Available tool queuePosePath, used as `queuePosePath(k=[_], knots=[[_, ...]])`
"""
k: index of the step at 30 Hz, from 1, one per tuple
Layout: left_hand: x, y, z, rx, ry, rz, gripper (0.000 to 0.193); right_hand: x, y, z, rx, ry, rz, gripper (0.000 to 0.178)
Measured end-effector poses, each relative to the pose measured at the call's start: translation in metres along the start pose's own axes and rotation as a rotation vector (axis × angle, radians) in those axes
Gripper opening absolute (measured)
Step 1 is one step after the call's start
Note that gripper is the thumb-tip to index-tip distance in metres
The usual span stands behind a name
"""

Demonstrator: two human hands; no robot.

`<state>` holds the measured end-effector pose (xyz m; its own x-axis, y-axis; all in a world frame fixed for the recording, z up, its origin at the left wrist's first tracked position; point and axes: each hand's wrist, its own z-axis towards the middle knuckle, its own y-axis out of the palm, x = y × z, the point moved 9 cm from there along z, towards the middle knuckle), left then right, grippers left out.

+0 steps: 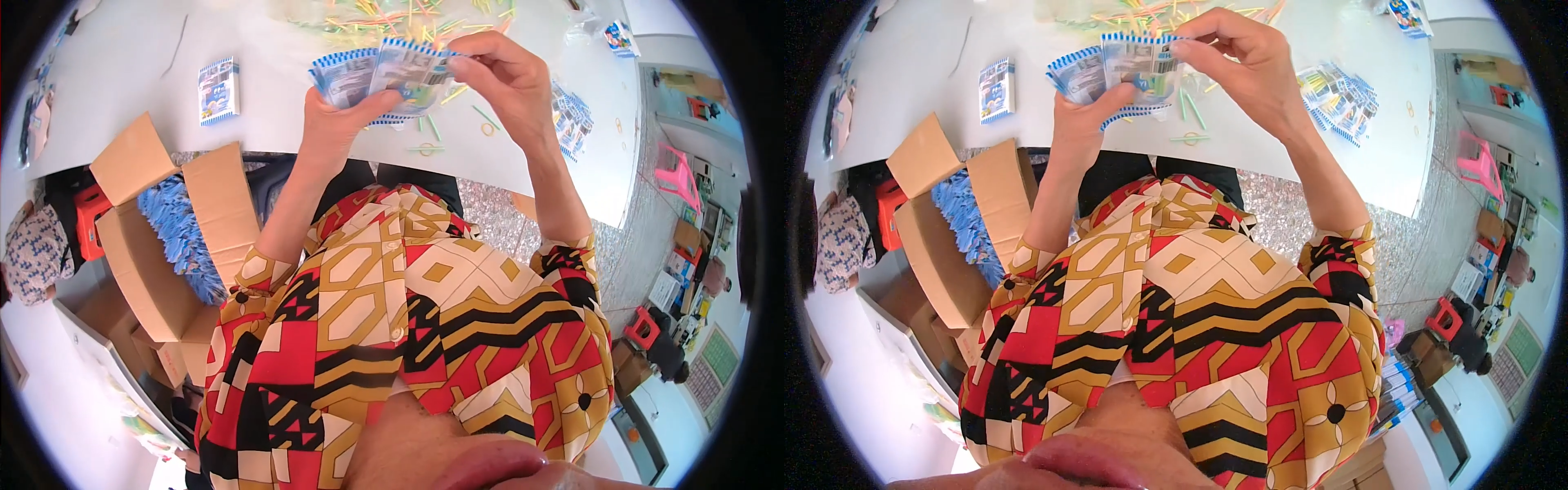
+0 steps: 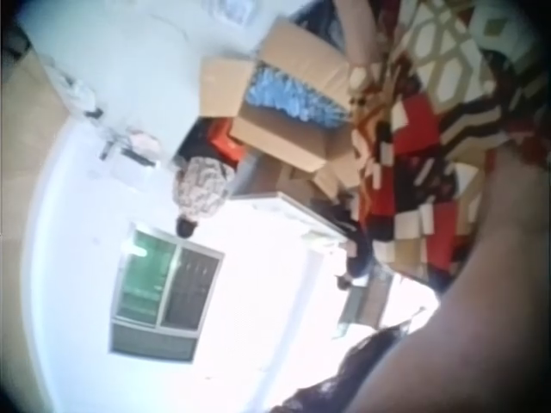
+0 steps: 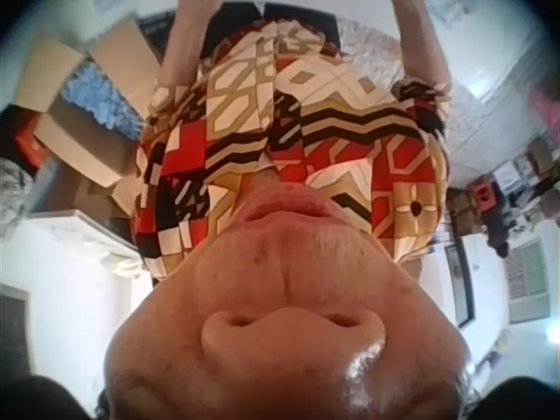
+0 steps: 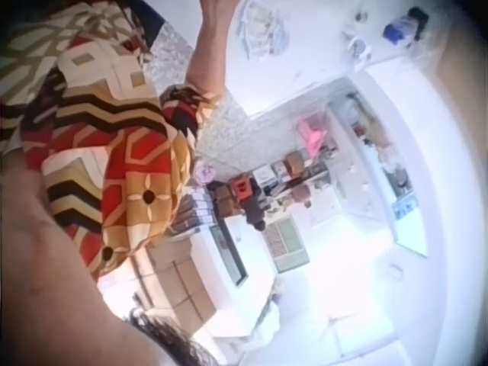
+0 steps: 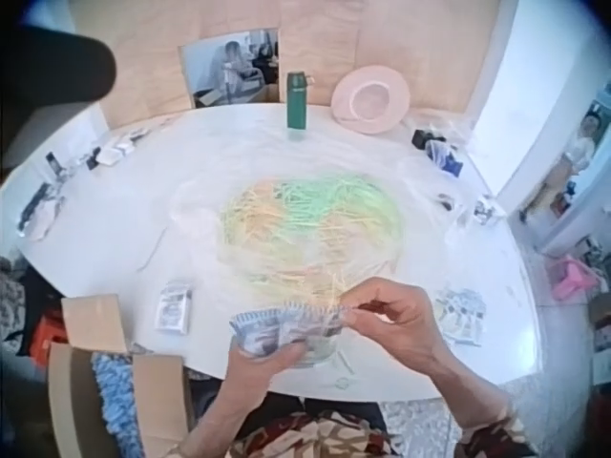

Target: Manually fill small plastic bags with items and seal them at a production table.

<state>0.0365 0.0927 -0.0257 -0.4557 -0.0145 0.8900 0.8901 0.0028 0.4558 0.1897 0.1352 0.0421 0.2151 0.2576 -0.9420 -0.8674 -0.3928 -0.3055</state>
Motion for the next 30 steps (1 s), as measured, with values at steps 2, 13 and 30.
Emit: queuePosePath(k=[2,13,30], knots=[[-0.011,-0.003,-0.001,0.071,-0.126,-0.151,0.025,-0.015,-0.023,-0.012,0.2,-0.073,0.096,0.012],[-0.033,-0.002,0.005,-0.003,-0.214,-0.085,0.02,0.078,-0.156,-0.11,0.698,0.048,-0.007,0.014],[-0.031,0.02,0.006,-0.028,-0.196,0.037,0.025,0.068,-0.112,-0.075,0.545,0.063,-0.464,0.023]])
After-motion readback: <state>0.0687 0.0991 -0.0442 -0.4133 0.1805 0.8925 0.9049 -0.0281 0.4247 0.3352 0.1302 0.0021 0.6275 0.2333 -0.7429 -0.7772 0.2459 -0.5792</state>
